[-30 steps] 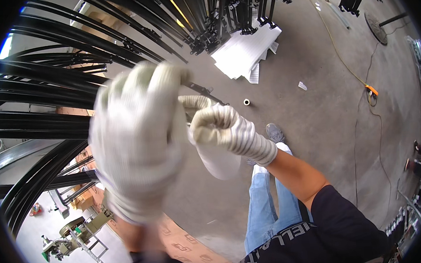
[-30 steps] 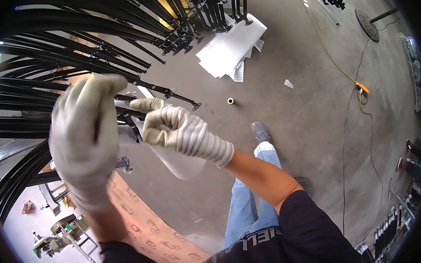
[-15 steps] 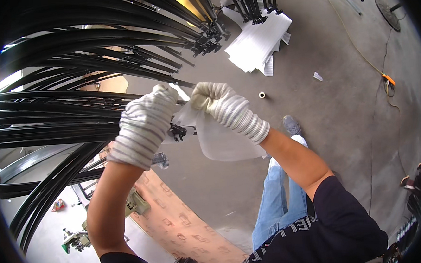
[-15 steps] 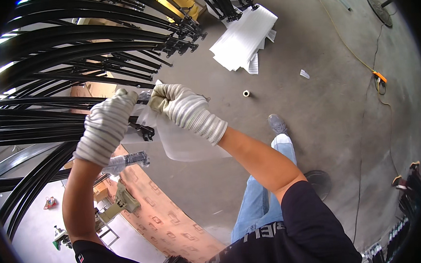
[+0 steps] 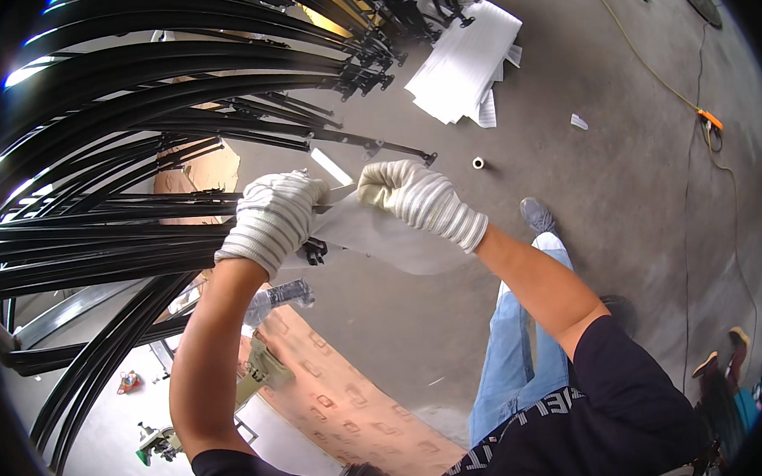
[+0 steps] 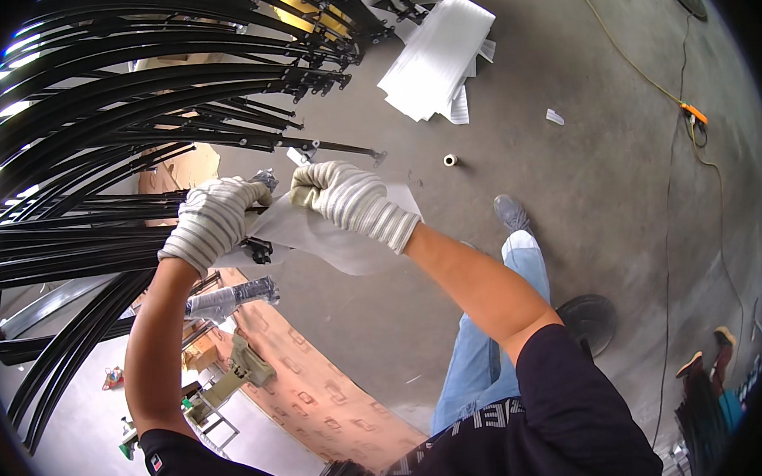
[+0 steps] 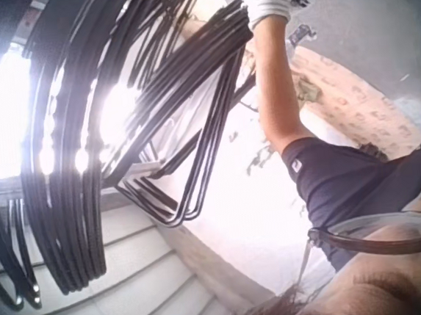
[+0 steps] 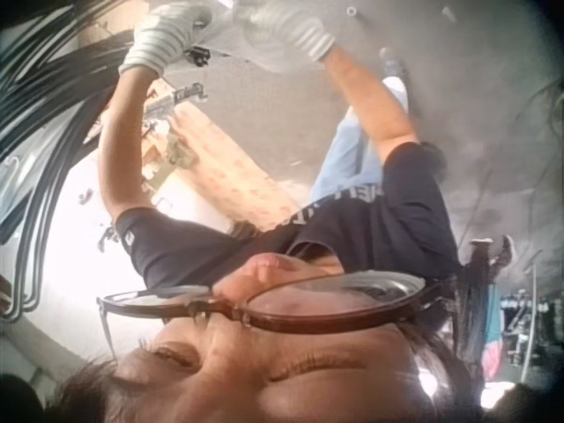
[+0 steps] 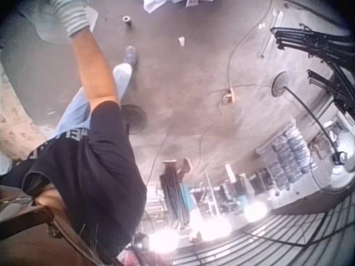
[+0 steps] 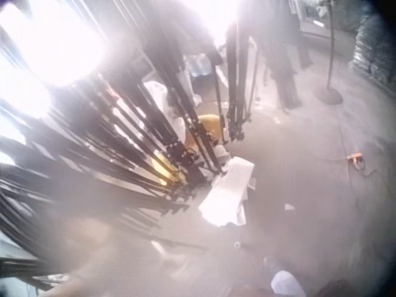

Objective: The person wraps the ends of black curved metal frames with white foam sheets and then secures the foam by wrapping plastic stretch film around it.

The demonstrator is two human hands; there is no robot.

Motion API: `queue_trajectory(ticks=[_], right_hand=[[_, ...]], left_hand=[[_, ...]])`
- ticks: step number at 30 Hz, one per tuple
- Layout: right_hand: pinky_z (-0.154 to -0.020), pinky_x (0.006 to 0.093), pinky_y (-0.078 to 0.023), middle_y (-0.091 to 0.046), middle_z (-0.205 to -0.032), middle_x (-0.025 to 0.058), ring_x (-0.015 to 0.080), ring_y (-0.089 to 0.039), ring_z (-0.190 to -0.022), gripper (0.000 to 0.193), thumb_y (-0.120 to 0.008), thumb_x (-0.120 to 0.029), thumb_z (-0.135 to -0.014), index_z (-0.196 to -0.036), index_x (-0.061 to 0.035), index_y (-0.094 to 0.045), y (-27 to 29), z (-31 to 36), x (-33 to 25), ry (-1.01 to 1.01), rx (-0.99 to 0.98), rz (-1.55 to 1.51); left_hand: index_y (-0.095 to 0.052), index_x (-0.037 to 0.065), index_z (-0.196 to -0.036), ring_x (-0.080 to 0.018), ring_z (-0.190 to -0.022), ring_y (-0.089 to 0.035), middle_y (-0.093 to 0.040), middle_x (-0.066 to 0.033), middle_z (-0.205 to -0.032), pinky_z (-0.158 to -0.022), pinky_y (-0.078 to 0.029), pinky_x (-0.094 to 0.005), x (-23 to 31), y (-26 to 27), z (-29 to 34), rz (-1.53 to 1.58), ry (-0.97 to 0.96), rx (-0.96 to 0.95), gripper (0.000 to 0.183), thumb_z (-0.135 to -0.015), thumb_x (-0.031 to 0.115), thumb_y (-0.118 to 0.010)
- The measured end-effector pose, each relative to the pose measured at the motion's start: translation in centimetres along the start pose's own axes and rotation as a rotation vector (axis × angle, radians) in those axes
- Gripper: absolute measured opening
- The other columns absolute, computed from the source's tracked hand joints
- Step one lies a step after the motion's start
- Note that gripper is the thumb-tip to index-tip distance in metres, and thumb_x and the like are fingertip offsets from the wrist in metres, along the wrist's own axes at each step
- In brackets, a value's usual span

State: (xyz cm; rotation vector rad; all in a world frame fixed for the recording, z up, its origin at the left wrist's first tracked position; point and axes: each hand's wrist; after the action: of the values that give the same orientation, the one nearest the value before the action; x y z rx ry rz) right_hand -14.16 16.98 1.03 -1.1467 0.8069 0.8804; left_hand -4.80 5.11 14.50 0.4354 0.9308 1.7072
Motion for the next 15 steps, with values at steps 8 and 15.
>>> queue_trajectory(ticks=[8, 15], right_hand=[[-0.057, 0.0254, -0.039, -0.055, -0.060, -0.0022, 0.0080, -0.048, -0.055, 0.017, -0.063, -0.028, -0.076, -0.080, -0.0107, -0.062, 2.0, 1.1, 1.6, -0.259, -0.056, 0.297], [-0.058, 0.0273, -0.041, -0.056, -0.061, -0.0005, 0.0107, -0.050, -0.056, 0.019, -0.061, -0.030, -0.076, -0.081, -0.0121, -0.063, 2.6, -0.4, 0.6, -0.239, 0.034, 0.333]], left_hand=[[-0.056, 0.008, -0.080, -0.0256, -0.067, -0.059, -0.056, -0.0087, -0.073, -0.059, -0.046, -0.0368, 1.7, -3.1, -1.0, -0.305, -0.123, 0.163, 0.008, -0.073, 0.011, -0.055], [-0.053, 0.007, -0.084, -0.0291, -0.068, -0.055, -0.054, -0.0091, -0.078, -0.061, -0.044, -0.0383, 2.9, -0.5, -0.1, 0.049, -0.139, 0.251, 0.011, -0.074, 0.012, -0.057]])
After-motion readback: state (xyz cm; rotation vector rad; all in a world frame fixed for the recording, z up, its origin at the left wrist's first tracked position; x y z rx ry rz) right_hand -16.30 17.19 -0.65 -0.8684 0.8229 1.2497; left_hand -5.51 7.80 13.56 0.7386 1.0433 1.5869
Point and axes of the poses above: each hand's wrist, its own z-axis away from the middle knuckle, its own y-axis out of the back of the hand, x = y × z
